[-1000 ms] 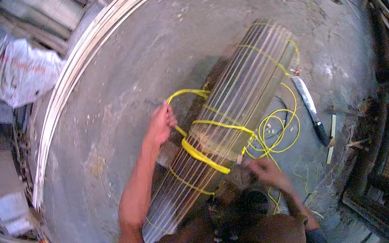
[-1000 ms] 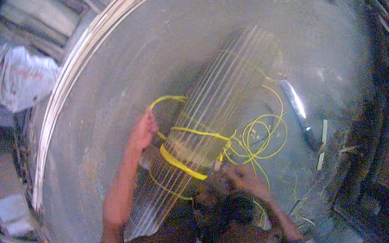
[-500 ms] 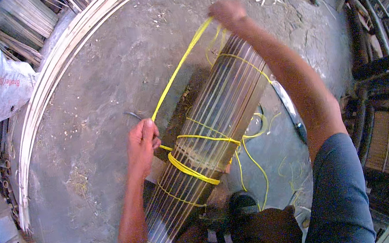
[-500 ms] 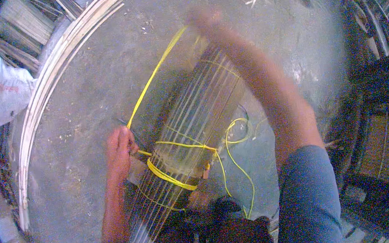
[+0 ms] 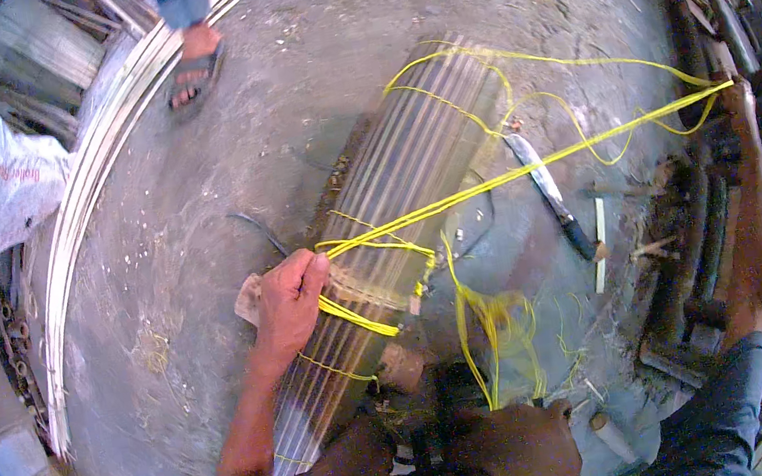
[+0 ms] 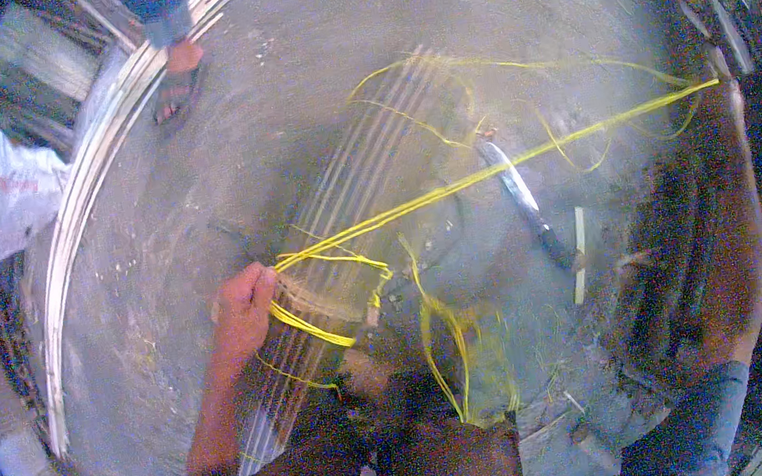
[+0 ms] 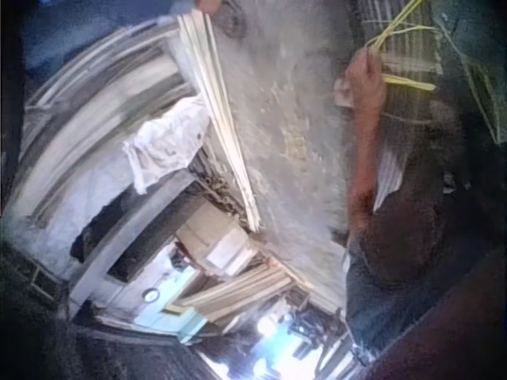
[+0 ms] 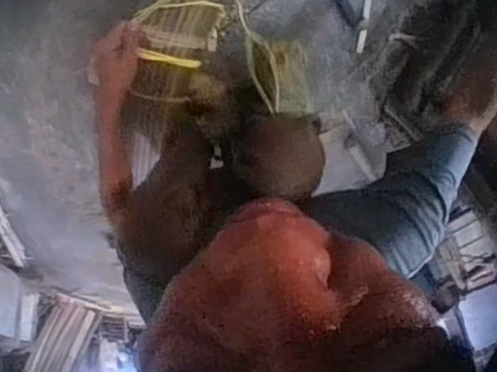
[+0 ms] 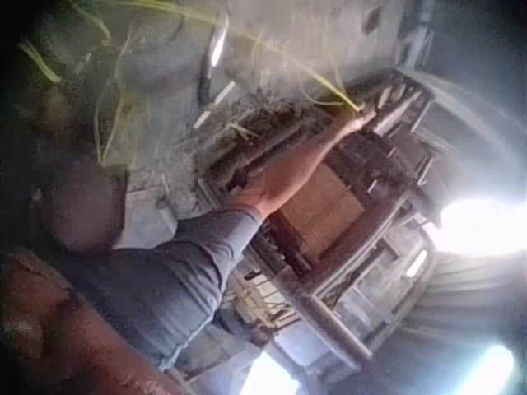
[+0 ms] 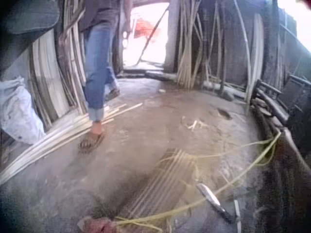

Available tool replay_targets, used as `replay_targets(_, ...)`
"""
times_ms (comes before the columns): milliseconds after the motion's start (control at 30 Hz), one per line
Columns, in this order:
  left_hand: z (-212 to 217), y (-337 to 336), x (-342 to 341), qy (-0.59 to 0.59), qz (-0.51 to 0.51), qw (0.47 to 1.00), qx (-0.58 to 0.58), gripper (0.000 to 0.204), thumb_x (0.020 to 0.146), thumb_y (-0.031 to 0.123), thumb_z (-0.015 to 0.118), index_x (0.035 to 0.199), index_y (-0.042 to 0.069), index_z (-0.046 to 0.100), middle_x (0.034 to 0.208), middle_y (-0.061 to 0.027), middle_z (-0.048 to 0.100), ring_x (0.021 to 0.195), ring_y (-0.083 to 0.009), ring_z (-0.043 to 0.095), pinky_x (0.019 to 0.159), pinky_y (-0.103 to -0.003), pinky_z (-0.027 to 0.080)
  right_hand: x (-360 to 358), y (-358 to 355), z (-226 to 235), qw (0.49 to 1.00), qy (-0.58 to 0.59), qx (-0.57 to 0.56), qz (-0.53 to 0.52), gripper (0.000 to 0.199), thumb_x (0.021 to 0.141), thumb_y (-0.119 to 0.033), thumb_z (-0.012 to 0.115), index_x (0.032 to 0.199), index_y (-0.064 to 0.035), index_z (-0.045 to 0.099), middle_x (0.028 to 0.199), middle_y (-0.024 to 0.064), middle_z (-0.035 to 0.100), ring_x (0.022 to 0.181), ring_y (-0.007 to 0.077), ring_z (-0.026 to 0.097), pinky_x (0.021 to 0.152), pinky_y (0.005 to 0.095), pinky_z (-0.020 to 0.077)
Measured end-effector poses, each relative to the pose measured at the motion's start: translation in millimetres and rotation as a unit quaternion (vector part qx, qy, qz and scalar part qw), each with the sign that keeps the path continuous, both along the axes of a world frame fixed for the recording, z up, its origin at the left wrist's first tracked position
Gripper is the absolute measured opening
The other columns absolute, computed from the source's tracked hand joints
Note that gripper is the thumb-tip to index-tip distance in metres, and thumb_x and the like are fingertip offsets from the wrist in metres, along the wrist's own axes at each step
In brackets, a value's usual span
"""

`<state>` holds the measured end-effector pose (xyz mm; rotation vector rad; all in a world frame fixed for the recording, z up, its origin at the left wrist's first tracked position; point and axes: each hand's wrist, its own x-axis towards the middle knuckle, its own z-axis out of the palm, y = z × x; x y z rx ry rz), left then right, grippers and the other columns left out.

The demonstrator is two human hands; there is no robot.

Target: The person ties a bundle of metal rods together using a yellow string. They wrap the string around the rods multiple times and secure it with knots. The person then lifts the completed bundle and places it against a wall.

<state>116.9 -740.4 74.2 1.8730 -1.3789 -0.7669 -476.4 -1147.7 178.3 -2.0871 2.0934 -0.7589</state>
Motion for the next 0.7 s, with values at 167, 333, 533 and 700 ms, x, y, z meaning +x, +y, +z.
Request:
replay_targets(167, -17, -6, -17, 0.23, 0.18, 0.956, -0.034, 0.033, 0.1, 0.027, 0.048, 0.075, 0.005, 0.047, 0.067, 0.002, 0.041, 0.058, -0.0109, 0.037, 0.052, -0.029, 0.033, 30, 49, 14, 0.967, -0.227, -0.021, 0.112, 0.038, 0.097, -0.04, 0.051, 0.099, -0.0047, 0.066, 0.082, 0.0002, 0.062, 0.071, 0.0074, 0.054, 0.061, 0.0229, 0.0424)
replay_targets(333, -33, 14, -37, 0.102, 0.164, 0.98, -0.051, 0.032, 0.101, 0.024, 0.044, 0.075, 0.005, 0.045, 0.068, 0.001, 0.04, 0.06, -0.0112, 0.039, 0.055, -0.028, 0.035, 170, 92, -68, 0.947, -0.157, 0.001, 0.28, 0.026, 0.091, -0.012, 0.047, 0.106, -0.0009, 0.065, 0.101, 0.0093, 0.066, 0.086, 0.0198, 0.06, 0.076, 0.0323, 0.0477)
replay_targets(533, -34, 22, -48, 0.011, 0.15, 0.98, -0.128, 0.028, 0.098, 0.016, 0.047, 0.073, 0.003, 0.043, 0.062, -0.0076, 0.046, 0.059, -0.0172, 0.045, 0.055, -0.034, 0.037, 359, 133, -103, 0.918, 0.075, 0.02, 0.39, 0.039, 0.085, -0.037, 0.065, 0.11, -0.0068, 0.061, 0.091, 0.0166, 0.06, 0.093, 0.0364, 0.061, 0.081, 0.0434, 0.0495)
replay_targets(700, -30, 24, -45, -0.019, 0.14, 0.978, -0.15, 0.029, 0.097, 0.015, 0.048, 0.071, 0.004, 0.041, 0.059, -0.0087, 0.043, 0.052, -0.0221, 0.043, 0.049, -0.037, 0.034, 409, 111, -119, 0.88, 0.137, 0.002, 0.454, 0.022, 0.087, -0.023, 0.056, 0.097, -0.0047, 0.062, 0.094, 0.0177, 0.06, 0.087, 0.0371, 0.063, 0.071, 0.0458, 0.052)
